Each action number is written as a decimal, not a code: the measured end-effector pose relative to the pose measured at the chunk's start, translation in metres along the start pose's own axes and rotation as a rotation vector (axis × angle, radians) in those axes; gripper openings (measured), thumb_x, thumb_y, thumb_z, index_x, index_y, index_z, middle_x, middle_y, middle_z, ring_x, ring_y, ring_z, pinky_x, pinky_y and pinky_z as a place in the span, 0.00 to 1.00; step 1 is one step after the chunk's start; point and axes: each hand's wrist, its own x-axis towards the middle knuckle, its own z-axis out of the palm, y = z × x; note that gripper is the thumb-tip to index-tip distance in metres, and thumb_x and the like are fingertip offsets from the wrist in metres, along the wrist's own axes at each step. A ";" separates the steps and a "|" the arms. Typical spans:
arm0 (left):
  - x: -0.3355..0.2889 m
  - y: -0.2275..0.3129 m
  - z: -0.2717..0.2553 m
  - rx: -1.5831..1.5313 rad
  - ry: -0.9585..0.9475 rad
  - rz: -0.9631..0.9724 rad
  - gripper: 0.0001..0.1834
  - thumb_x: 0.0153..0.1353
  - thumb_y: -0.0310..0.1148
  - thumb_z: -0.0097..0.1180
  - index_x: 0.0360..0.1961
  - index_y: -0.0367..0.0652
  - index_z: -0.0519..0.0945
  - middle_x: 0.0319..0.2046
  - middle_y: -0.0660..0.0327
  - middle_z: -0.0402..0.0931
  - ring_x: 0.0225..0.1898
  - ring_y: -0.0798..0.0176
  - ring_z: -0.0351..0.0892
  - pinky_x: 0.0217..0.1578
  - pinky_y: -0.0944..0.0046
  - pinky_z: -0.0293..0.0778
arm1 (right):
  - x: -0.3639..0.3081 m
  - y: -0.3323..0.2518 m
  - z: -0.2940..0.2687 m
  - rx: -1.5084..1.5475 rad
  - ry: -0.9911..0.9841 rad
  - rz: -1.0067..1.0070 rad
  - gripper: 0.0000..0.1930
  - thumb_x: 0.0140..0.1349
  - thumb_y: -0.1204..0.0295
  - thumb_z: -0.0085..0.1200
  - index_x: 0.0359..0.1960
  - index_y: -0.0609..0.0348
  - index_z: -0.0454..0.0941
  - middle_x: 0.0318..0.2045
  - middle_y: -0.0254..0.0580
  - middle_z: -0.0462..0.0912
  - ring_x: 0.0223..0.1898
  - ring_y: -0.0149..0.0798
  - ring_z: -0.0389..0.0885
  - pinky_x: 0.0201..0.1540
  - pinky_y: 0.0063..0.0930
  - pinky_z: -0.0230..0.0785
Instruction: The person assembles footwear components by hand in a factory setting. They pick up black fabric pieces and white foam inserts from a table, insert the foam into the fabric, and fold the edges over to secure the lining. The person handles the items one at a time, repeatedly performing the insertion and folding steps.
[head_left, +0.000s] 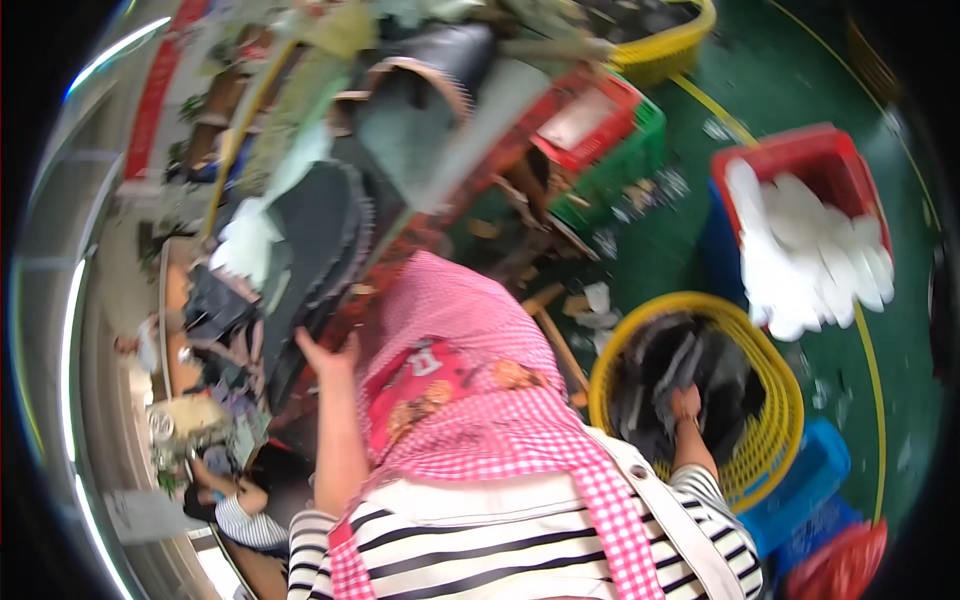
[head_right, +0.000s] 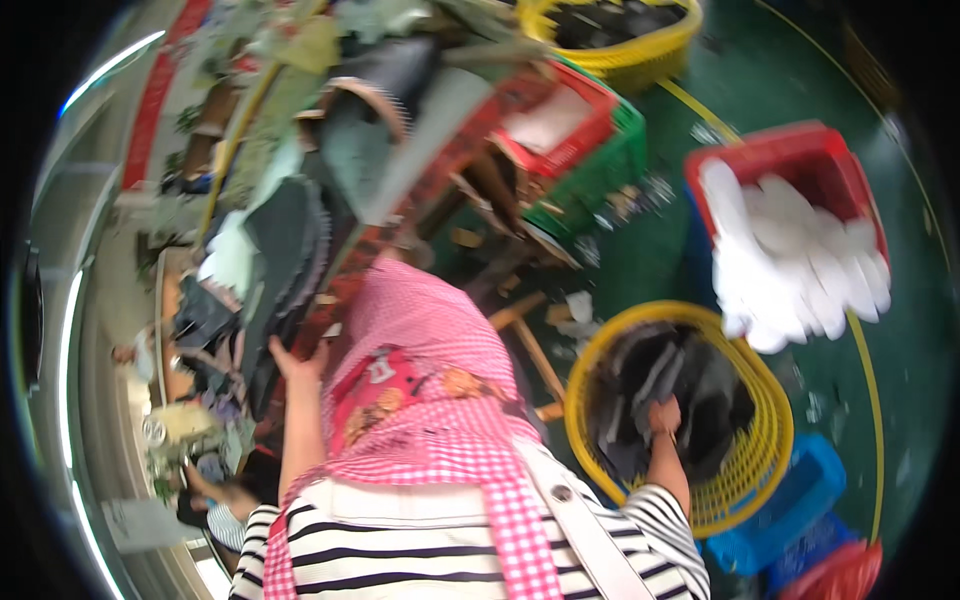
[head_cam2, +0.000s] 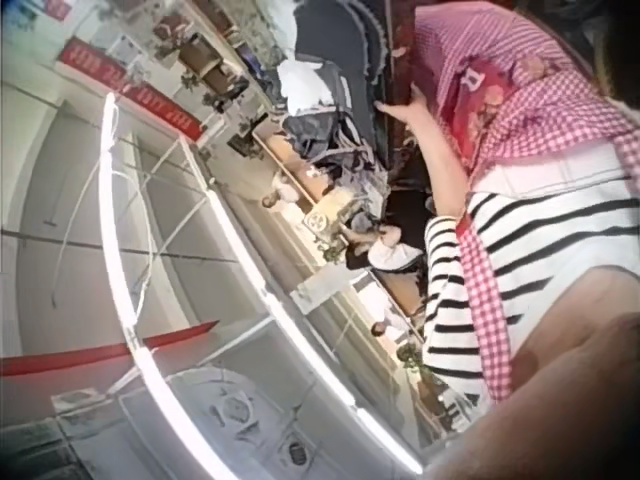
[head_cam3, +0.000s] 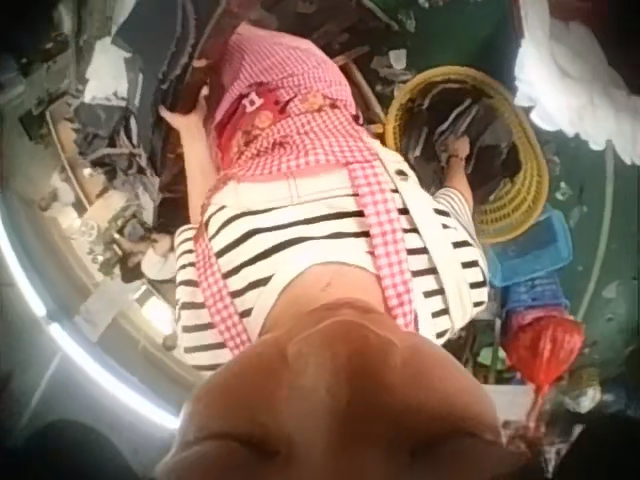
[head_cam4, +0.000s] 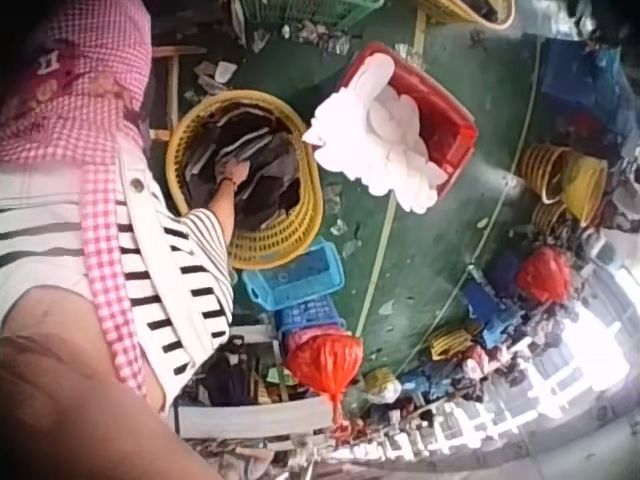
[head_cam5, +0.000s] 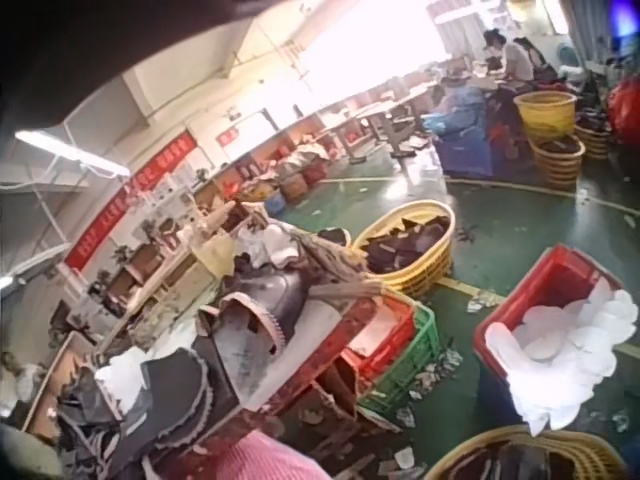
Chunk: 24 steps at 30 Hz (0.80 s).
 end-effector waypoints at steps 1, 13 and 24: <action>0.001 -0.002 0.003 0.018 -0.015 -0.023 0.38 0.50 0.68 0.55 0.48 0.45 0.78 0.45 0.56 0.79 0.47 0.53 0.77 0.45 0.50 0.74 | 0.001 0.011 0.002 -0.018 0.045 0.007 0.23 0.51 0.61 0.55 0.49 0.58 0.75 0.45 0.55 0.81 0.50 0.60 0.77 0.54 0.50 0.68; 0.024 0.016 0.002 0.012 -0.105 0.052 0.32 0.59 0.59 0.50 0.56 0.46 0.73 0.55 0.59 0.73 0.56 0.53 0.72 0.56 0.51 0.69 | -0.008 -0.003 0.029 0.168 0.237 0.017 0.20 0.50 0.67 0.53 0.45 0.62 0.77 0.40 0.58 0.82 0.46 0.58 0.80 0.51 0.46 0.71; 0.013 0.019 0.006 0.000 -0.015 0.118 0.33 0.54 0.58 0.58 0.56 0.50 0.73 0.52 0.57 0.75 0.52 0.49 0.74 0.52 0.47 0.72 | 0.060 0.160 0.022 0.470 0.441 0.508 0.32 0.46 0.65 0.65 0.53 0.70 0.74 0.51 0.57 0.79 0.55 0.50 0.77 0.58 0.36 0.68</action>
